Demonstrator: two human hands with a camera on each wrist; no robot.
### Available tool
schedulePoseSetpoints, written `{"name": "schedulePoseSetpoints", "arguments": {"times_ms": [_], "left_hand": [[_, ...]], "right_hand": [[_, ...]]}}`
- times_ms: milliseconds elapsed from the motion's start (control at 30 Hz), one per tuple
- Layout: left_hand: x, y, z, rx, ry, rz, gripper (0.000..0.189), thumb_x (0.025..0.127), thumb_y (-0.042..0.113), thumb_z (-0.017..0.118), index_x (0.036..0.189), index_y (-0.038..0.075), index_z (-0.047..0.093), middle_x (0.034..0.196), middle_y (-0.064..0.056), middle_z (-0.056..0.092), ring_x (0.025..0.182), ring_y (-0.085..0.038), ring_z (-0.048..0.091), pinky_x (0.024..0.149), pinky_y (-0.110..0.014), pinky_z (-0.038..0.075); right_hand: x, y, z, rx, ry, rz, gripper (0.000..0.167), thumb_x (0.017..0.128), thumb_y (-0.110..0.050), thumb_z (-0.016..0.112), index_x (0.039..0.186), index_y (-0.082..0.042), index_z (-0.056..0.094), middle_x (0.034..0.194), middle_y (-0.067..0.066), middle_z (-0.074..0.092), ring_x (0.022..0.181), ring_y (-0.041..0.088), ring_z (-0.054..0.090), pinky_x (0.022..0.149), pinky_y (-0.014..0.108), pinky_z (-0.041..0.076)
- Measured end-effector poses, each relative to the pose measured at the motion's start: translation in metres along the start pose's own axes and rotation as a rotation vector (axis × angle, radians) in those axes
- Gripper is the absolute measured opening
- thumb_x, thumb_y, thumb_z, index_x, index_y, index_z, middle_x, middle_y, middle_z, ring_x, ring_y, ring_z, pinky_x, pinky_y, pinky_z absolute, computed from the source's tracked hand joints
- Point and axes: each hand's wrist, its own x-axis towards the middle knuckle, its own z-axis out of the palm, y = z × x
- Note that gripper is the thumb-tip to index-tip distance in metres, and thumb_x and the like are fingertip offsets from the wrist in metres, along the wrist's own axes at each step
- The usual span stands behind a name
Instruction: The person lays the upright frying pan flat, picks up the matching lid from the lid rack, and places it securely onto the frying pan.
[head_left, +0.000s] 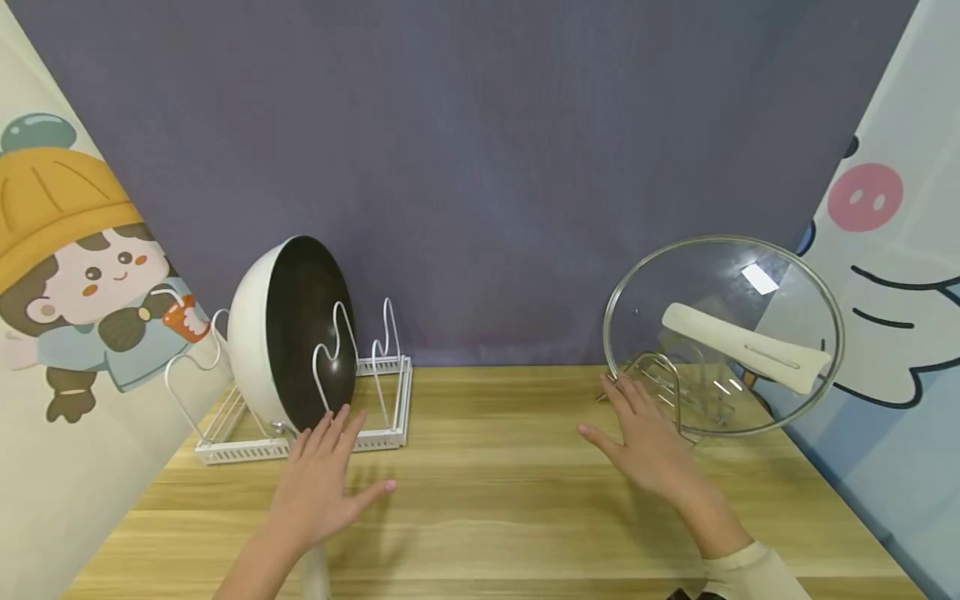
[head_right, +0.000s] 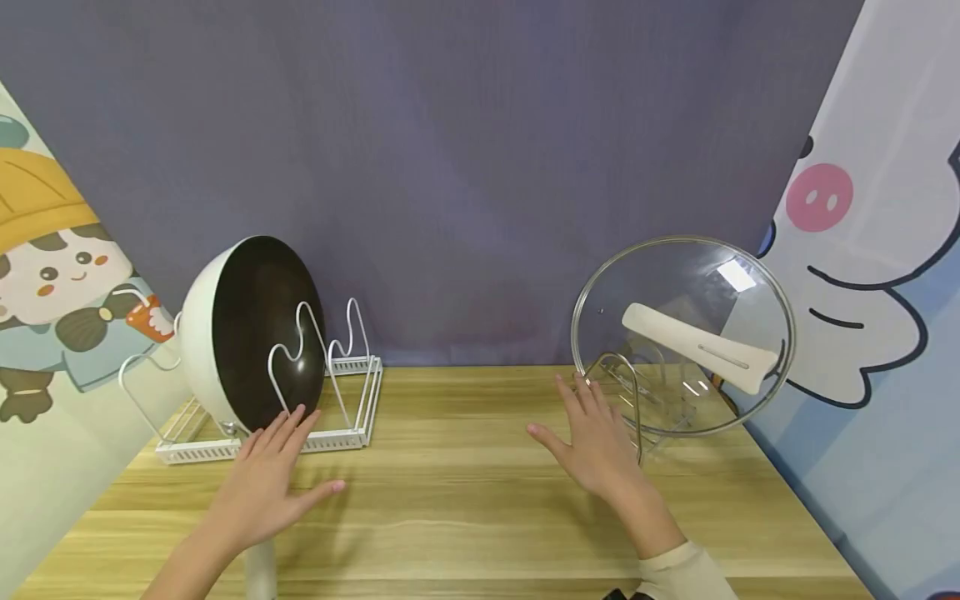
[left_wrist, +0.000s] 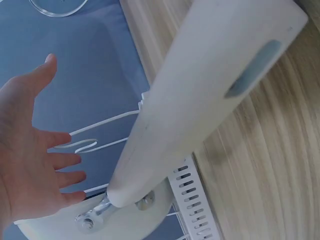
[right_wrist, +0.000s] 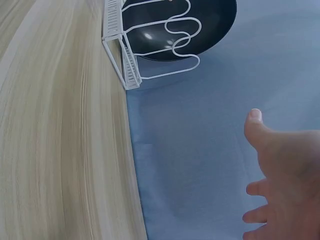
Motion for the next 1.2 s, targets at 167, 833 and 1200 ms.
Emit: {"name": "schedulePoseSetpoints", "arguments": {"times_ms": [167,833,1200], "left_hand": [[-0.001,-0.004,-0.001,-0.007,0.042,0.016,0.093,0.077,0.068,0.062,0.143,0.006,0.04,0.148,-0.023,0.042,0.135,-0.043,0.04,0.11,-0.063,0.032],[-0.003,-0.013,0.001,-0.077,0.284,0.133,0.073,0.074,0.047,0.075,0.13,0.005,0.054,0.132,-0.015,0.059,0.118,-0.035,0.056,0.099,-0.055,0.04],[-0.007,-0.02,0.0,-0.152,0.394,0.153,0.063,0.068,0.033,0.079,0.121,0.002,0.061,0.121,-0.015,0.065,0.108,-0.034,0.059,0.093,-0.05,0.041]], "right_hand": [[0.002,-0.002,0.002,0.018,0.012,-0.015,0.08,0.094,-0.057,0.049,0.152,-0.009,0.023,0.157,0.026,0.021,0.142,0.051,0.022,0.106,0.074,0.025],[0.008,0.0,0.004,0.148,0.047,0.008,0.07,0.096,-0.049,0.05,0.148,-0.005,0.032,0.15,0.024,0.037,0.138,0.047,0.033,0.11,0.065,0.031],[0.009,0.001,0.008,0.162,0.093,0.007,0.062,0.098,-0.046,0.048,0.141,-0.002,0.043,0.143,0.024,0.048,0.134,0.05,0.038,0.108,0.065,0.033]]}}
